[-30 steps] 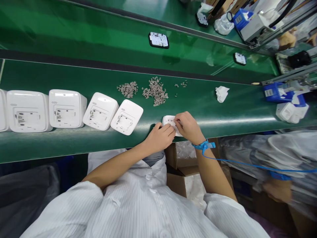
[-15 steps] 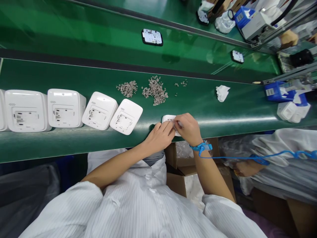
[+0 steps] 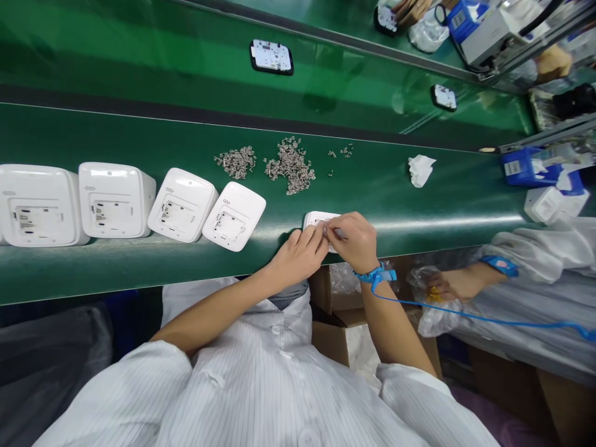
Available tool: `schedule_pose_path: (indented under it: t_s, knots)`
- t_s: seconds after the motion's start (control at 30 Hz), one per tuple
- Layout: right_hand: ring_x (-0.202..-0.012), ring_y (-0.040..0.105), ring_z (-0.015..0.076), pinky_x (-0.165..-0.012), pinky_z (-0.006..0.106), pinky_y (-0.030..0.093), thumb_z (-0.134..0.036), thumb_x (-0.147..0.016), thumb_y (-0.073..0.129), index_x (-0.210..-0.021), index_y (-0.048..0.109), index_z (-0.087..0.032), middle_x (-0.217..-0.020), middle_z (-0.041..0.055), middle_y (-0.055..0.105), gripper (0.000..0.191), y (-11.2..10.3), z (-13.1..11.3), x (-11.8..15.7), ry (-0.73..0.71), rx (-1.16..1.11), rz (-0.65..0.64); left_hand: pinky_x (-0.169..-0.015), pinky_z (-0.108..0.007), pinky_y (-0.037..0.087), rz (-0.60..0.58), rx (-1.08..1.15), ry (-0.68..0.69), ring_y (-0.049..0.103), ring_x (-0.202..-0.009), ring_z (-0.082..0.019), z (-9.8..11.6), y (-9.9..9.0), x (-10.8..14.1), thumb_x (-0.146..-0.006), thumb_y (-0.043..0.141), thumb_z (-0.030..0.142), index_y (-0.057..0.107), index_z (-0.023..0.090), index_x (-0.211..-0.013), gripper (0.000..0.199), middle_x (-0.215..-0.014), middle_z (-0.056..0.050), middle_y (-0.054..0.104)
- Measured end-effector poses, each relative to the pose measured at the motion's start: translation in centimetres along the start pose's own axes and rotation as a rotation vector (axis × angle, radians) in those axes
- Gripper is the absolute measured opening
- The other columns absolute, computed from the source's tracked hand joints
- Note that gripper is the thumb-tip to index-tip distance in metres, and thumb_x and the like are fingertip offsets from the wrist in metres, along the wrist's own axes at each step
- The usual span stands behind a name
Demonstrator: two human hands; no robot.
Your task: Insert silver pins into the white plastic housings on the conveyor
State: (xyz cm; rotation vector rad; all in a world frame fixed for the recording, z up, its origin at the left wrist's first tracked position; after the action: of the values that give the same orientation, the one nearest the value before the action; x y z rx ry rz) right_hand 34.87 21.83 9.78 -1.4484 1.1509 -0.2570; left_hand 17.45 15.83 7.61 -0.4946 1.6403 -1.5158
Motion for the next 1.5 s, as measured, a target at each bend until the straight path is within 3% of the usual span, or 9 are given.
schedule_pose_path:
  t_s: [0.53,0.77,0.97,1.03,1.2,1.33,1.5]
  knots:
    - [-0.085,0.063,0.019,-0.078,0.033,0.054,-0.012,-0.092,0.061,-0.087,0.063,-0.022,-0.085,0.0031,0.072,0.011,-0.12,-0.29,-0.07,-0.036,0.036,0.0,-0.092,-0.04,0.043,-0.026,0.017,0.002,0.048,-0.13,-0.03,-0.01,-0.17,-0.05,-0.104,0.035,0.026,0.049,0.006,-0.145,0.048,-0.157,-0.02,0.042]
    - [-0.087,0.062,0.0191,-0.08,0.032,0.052,-0.009,-0.092,0.06,-0.086,0.061,-0.02,-0.085,0.0037,0.071,0.013,-0.38,-0.55,-0.51,-0.145,0.089,-0.035,-0.093,-0.041,0.042,-0.026,0.031,0.001,0.048,-0.13,-0.03,-0.09,-0.1,0.03,-0.104,0.035,0.027,0.051,0.007,-0.143,0.047,-0.156,-0.02,0.043]
    - [-0.086,0.062,0.019,-0.08,0.034,0.048,-0.012,-0.096,0.056,-0.077,0.058,-0.02,-0.088,0.0062,0.072,0.02,-0.54,-0.57,-0.63,-0.235,0.193,-0.199,-0.091,-0.04,0.043,-0.046,0.037,-0.012,0.049,-0.127,-0.028,-0.1,-0.4,-0.01,-0.104,0.035,0.026,0.048,0.008,-0.147,0.048,-0.155,-0.019,0.044]
    - [-0.087,0.062,0.0189,-0.08,0.034,0.049,-0.012,-0.095,0.056,-0.08,0.059,-0.02,-0.088,0.0057,0.072,0.018,-0.4,-0.43,-0.41,-0.199,0.16,-0.172,-0.093,-0.04,0.043,-0.038,0.029,-0.016,0.048,-0.128,-0.028,-0.1,-0.46,0.05,-0.104,0.035,0.027,0.049,0.008,-0.147,0.048,-0.156,-0.018,0.044]
    - [-0.093,0.06,0.0225,-0.087,0.04,0.05,-0.015,-0.09,0.06,-0.096,0.062,-0.022,-0.094,0.0052,0.072,0.009,-0.19,-0.07,-0.03,0.031,0.088,0.104,-0.093,-0.039,0.042,-0.021,0.016,-0.004,0.05,-0.125,-0.028,-0.19,-0.61,0.27,-0.104,0.037,0.025,0.055,0.01,-0.14,0.043,-0.152,-0.017,0.048]
    - [-0.102,0.056,0.0277,-0.09,0.044,0.044,-0.023,-0.086,0.065,-0.098,0.064,-0.021,-0.099,0.0054,0.073,0.013,-0.07,0.02,-0.29,0.128,0.168,0.0,-0.093,-0.04,0.042,-0.026,0.031,0.0,0.051,-0.125,-0.028,-0.27,-0.56,0.3,-0.104,0.038,0.027,0.052,0.009,-0.144,0.046,-0.152,-0.017,0.048]
    - [-0.106,0.055,0.0278,-0.09,0.043,0.04,-0.026,-0.086,0.064,-0.098,0.065,-0.021,-0.103,0.0055,0.073,0.013,0.06,0.33,-0.43,0.172,0.186,-0.056,-0.093,-0.041,0.042,-0.041,0.044,0.001,0.05,-0.126,-0.029,-0.21,-0.28,0.22,-0.104,0.04,0.028,0.053,0.01,-0.143,0.045,-0.152,-0.018,0.047]
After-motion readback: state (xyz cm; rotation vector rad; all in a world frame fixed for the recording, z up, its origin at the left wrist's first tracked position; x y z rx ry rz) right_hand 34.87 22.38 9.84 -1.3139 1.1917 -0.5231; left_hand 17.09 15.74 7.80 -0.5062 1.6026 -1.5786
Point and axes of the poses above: each hand's wrist, its own x-axis away from the middle knuckle, its own y-axis out of the palm, z = x × y, the point moved 1 cm from there along -x, towards the middle knuckle
